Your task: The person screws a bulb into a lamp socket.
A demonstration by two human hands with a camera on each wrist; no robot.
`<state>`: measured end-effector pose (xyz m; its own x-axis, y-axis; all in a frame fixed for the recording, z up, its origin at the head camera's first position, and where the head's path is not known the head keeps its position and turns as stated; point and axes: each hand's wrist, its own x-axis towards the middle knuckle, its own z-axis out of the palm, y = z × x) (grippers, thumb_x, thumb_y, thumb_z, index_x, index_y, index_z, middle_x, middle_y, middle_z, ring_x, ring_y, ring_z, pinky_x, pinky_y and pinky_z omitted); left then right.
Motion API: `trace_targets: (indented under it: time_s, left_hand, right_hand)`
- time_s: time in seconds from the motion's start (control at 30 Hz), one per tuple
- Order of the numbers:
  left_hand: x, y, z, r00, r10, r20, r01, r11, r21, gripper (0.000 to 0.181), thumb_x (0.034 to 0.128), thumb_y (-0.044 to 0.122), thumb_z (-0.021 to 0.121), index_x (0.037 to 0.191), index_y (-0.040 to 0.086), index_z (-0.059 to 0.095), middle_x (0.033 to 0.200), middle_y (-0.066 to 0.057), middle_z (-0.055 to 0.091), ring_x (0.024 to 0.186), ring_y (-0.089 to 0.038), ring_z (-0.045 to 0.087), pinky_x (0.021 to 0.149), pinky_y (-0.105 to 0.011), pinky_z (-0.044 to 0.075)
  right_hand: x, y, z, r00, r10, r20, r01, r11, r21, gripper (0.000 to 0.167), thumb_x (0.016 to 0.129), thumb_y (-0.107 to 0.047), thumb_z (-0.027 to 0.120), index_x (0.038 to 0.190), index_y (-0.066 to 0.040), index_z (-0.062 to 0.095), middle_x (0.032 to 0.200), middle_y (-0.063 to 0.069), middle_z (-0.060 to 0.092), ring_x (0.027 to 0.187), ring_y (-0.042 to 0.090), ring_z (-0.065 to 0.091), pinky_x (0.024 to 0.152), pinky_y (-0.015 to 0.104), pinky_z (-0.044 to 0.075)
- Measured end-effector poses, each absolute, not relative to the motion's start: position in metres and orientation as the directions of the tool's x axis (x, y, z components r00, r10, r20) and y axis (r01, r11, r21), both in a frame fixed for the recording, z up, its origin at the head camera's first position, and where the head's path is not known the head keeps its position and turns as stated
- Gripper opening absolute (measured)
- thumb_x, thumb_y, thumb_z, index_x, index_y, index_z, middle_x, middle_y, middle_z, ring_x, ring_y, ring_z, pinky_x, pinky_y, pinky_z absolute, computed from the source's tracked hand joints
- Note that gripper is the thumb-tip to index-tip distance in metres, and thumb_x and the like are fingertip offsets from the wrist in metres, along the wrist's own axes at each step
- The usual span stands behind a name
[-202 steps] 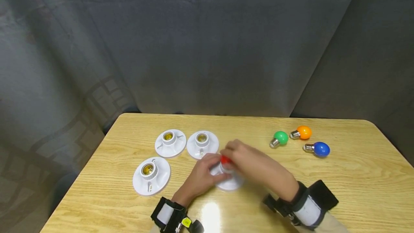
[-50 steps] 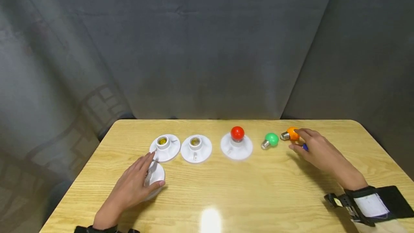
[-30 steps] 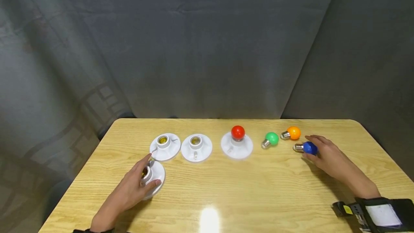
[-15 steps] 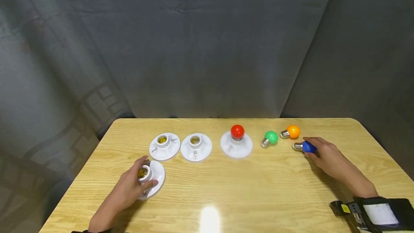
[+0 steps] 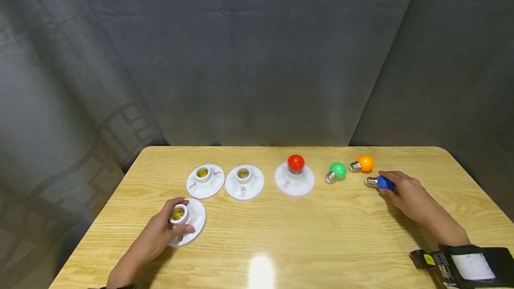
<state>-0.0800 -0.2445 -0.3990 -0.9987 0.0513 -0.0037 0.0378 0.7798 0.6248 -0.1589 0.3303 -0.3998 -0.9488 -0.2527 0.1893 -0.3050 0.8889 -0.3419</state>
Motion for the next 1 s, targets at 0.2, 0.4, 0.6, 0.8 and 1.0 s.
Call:
trace_targets:
  time_s: [0.2, 0.4, 0.6, 0.8, 1.0]
  left_hand:
    - [-0.080, -0.243, -0.398, -0.996, 0.043, -0.077, -0.020, 0.738, 0.675, 0.068, 0.0794, 0.031, 0.078, 0.136, 0.011, 0.046, 0.125, -0.015, 0.062, 0.099, -0.019, 0.056, 0.076, -0.021, 0.045]
    - [-0.077, -0.242, -0.399, -0.995, 0.038, -0.087, -0.029, 0.747, 0.664, 0.066, 0.0811, 0.031, 0.076, 0.136, 0.013, 0.045, 0.123, -0.014, 0.061, 0.095, -0.018, 0.054, 0.075, -0.021, 0.044]
    - [-0.073, -0.237, -0.402, -0.999, 0.036, -0.036, 0.004, 0.761, 0.649, 0.065, 0.0795, 0.033, 0.076, 0.135, 0.016, 0.047, 0.121, -0.011, 0.064, 0.100, -0.016, 0.055, 0.080, -0.023, 0.045]
    - [-0.070, -0.231, -0.410, -1.000, 0.024, 0.020, 0.031, 0.771, 0.637, 0.069, 0.0777, 0.035, 0.078, 0.136, 0.018, 0.045, 0.125, -0.007, 0.065, 0.114, -0.020, 0.059, 0.091, -0.035, 0.049]
    - [-0.068, -0.226, -0.411, -0.999, 0.030, 0.022, 0.037, 0.766, 0.642, 0.069, 0.0780, 0.034, 0.077, 0.137, 0.018, 0.044, 0.125, -0.007, 0.065, 0.117, -0.022, 0.059, 0.095, -0.041, 0.048]
  right_hand:
    - [-0.154, 0.331, -0.400, -0.946, -0.251, 0.204, -0.310, 0.885, -0.346, 0.050, 0.083, 0.000, 0.071, 0.125, 0.016, 0.051, 0.118, 0.040, 0.054, 0.104, 0.058, 0.056, 0.082, 0.066, 0.048]
    - [-0.146, 0.328, -0.399, -0.944, -0.243, 0.221, -0.309, 0.886, -0.345, 0.052, 0.082, 0.001, 0.072, 0.127, 0.015, 0.050, 0.120, 0.037, 0.053, 0.106, 0.057, 0.055, 0.082, 0.066, 0.048]
    - [-0.134, 0.322, -0.390, -0.928, -0.228, 0.294, -0.326, 0.881, -0.343, 0.052, 0.082, 0.002, 0.072, 0.128, 0.012, 0.051, 0.121, 0.035, 0.054, 0.104, 0.056, 0.056, 0.079, 0.065, 0.050]
    - [-0.117, 0.315, -0.386, -0.902, -0.221, 0.372, -0.347, 0.883, -0.317, 0.052, 0.079, 0.001, 0.075, 0.126, 0.010, 0.054, 0.118, 0.032, 0.057, 0.100, 0.053, 0.060, 0.076, 0.062, 0.052]
    - [-0.099, 0.307, -0.383, -0.896, -0.198, 0.398, -0.336, 0.887, -0.317, 0.049, 0.081, -0.002, 0.075, 0.125, 0.006, 0.056, 0.117, 0.028, 0.059, 0.100, 0.049, 0.061, 0.075, 0.060, 0.052]
